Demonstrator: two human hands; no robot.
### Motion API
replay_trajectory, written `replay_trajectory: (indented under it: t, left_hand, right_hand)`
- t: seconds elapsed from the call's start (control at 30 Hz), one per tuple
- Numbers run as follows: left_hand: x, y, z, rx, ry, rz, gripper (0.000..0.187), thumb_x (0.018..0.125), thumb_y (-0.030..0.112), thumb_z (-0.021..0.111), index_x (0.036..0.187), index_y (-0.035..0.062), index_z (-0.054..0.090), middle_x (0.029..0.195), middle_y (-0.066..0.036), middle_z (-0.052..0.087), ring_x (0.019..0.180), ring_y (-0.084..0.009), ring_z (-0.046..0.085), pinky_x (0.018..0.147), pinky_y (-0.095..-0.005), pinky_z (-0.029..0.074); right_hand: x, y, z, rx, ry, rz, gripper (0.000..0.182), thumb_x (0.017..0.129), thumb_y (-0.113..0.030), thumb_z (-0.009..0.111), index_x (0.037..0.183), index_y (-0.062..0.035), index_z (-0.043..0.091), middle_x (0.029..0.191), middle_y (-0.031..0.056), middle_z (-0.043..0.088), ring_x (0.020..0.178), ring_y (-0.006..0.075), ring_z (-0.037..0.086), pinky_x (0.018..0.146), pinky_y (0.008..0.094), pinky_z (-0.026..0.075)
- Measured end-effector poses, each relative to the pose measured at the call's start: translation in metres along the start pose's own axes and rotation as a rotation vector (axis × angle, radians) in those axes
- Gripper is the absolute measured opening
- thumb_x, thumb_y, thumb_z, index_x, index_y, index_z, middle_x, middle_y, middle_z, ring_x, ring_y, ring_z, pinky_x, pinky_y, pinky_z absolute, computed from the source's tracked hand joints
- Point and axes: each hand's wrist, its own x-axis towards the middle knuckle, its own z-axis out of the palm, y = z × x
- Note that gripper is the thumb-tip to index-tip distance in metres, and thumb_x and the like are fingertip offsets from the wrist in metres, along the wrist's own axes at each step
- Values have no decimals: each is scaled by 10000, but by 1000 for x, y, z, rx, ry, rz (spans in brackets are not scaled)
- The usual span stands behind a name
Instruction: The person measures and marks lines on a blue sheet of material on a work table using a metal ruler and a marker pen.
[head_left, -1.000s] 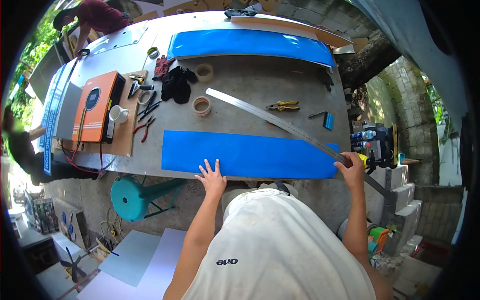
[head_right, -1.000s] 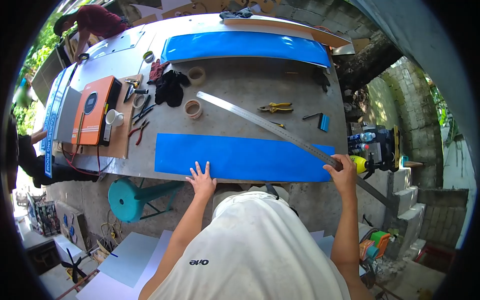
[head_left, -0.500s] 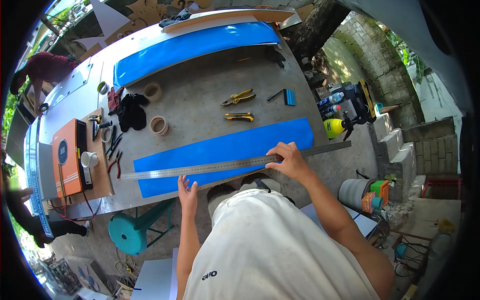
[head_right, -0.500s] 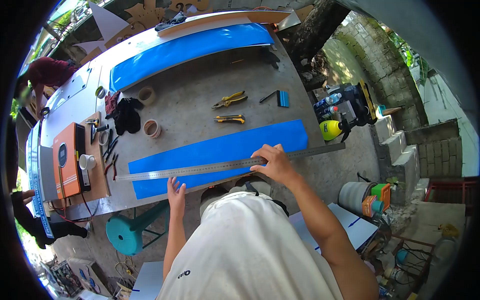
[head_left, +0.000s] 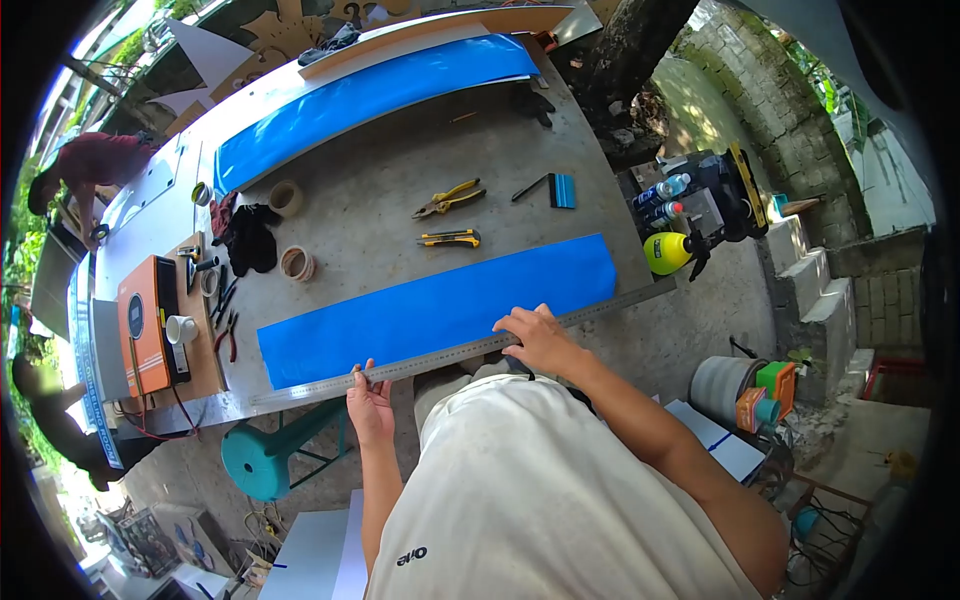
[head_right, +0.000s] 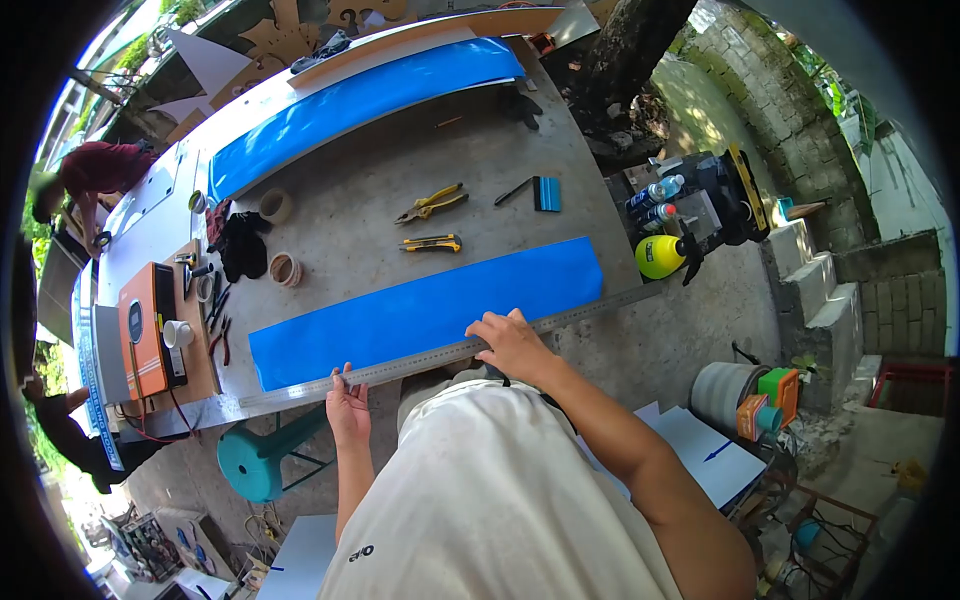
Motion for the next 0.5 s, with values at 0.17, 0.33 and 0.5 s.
replay_trajectory:
  t: [0.17,0.33,0.5]
  left_hand:
    - [1,-20,3,88,114,54,322,1145,308,543,1412,130,523,1394,-93,668,1127,-196,694,938,-331,590]
    - [-1,-36,-6,152,164,58,372,1146,304,543,1441,83,494,1395,-99,669,1112,-174,695,905,-312,594]
    - [-2,-51,-6,176,248,32,368,1140,302,556,1420,67,510,1394,-110,663,1100,-184,690,888,-322,616]
  right_hand:
    - [-44,89,-11,-84,-22,157,306,832,-134,810,1122,-135,715,1046,53,690,1079,251,668,945,427,442]
    - [-89,149,-14,-52,-99,198,297,827,-118,790,1115,-125,714,1048,60,693,1067,266,669,971,436,449]
    - [-107,184,-20,-74,-36,259,277,800,-176,849,1047,-148,725,989,53,678,1068,277,653,972,446,439]
